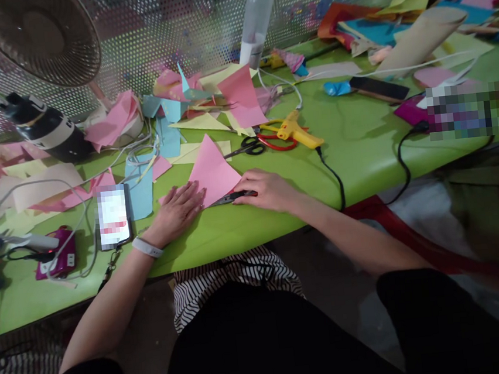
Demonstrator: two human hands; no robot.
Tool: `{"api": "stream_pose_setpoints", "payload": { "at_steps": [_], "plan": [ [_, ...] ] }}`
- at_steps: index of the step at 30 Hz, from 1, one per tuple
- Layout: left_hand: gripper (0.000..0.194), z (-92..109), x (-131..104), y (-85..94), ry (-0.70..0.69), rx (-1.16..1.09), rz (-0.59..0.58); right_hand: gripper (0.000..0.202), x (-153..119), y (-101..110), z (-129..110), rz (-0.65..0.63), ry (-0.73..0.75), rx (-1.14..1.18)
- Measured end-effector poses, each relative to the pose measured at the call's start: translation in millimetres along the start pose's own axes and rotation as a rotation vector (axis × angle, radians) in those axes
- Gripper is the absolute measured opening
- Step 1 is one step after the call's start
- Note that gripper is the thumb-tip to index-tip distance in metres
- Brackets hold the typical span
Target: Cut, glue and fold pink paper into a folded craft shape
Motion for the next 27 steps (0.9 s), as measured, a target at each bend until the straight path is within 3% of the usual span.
{"api": "stream_pose_setpoints", "payload": {
  "at_steps": [7, 14, 21, 27],
  "plan": [
    [0.052, 5.2, 1.6, 1.7, 0.036, 0.002, -0.028, 0.026, -1.5, 4.9, 1.0, -0.007, 0.032, -0.056],
    [0.052, 18.4, 20.9, -1.9, 0.071, 0.002, -0.044, 0.024, -8.7, 7.4, 17.0, 0.048, 0.068, -0.087],
    [0.05, -6.7, 1.1, 13.7, 0.07, -0.056, -0.004, 0.025, -13.6, 3.0, 18.6, 0.057, 0.051, -0.087],
    [0.047, -15.2, -7.0, 10.1, -0.007, -0.085, -0.018, 0.025, -6.0, -0.4, 10.9, 0.062, 0.039, -0.086]
  ]
}}
Point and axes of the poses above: each hand's wrist, its own x-axis towards the middle knuckle, its own y-axis out of the back of the hand, z = x × y, the point moved 2 cm from there along x, towards the middle knuckle, and after that the axes turned 11 degrees about -x, right-handed, at the moved point
